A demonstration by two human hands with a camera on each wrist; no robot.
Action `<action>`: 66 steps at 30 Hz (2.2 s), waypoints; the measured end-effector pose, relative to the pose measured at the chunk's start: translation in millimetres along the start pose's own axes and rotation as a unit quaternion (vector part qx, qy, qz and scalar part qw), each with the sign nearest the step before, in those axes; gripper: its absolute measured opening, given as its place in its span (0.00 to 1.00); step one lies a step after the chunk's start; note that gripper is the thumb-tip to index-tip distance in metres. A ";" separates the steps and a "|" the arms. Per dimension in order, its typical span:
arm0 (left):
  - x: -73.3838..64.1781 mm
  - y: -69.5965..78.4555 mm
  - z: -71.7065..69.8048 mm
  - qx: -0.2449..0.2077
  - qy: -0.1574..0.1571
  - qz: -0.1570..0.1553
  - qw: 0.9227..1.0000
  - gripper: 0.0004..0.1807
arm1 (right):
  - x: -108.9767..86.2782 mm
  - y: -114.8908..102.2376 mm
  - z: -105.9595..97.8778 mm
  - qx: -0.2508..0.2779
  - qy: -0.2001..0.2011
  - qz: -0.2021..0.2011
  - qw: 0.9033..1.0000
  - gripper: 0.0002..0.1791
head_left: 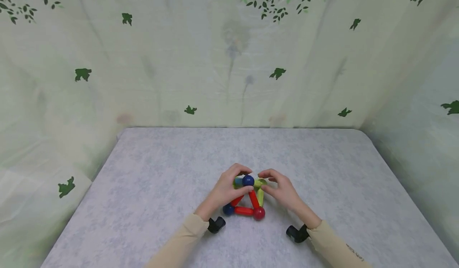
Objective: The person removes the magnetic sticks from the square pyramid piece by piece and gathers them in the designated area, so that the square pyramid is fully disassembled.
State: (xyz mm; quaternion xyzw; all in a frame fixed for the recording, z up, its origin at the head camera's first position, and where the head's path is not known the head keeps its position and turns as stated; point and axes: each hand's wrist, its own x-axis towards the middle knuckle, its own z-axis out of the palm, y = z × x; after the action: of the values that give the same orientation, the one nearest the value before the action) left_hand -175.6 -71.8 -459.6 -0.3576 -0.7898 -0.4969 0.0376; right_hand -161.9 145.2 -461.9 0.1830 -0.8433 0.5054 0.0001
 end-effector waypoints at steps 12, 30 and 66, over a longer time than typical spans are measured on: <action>-0.1 6.7 4.6 0.079 0.023 0.025 0.996 0.20 | 10.5 7.8 3.6 0.009 -0.072 -0.034 0.997 0.11; -2.3 0.6 2.4 0.035 0.010 0.029 0.999 0.20 | -11.6 -0.7 17.3 0.023 -0.024 0.001 0.999 0.10; -2.7 -10.5 -24.8 -0.021 0.087 -0.080 0.993 0.19 | -8.5 2.4 17.5 0.010 0.085 0.035 0.996 0.17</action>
State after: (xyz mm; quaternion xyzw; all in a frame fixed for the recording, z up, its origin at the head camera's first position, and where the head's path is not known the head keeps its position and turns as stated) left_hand -187.2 -96.0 -456.3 -0.2498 -0.7987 -0.5443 0.0588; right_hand -151.5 133.9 -474.1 0.1102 -0.8408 0.5275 0.0519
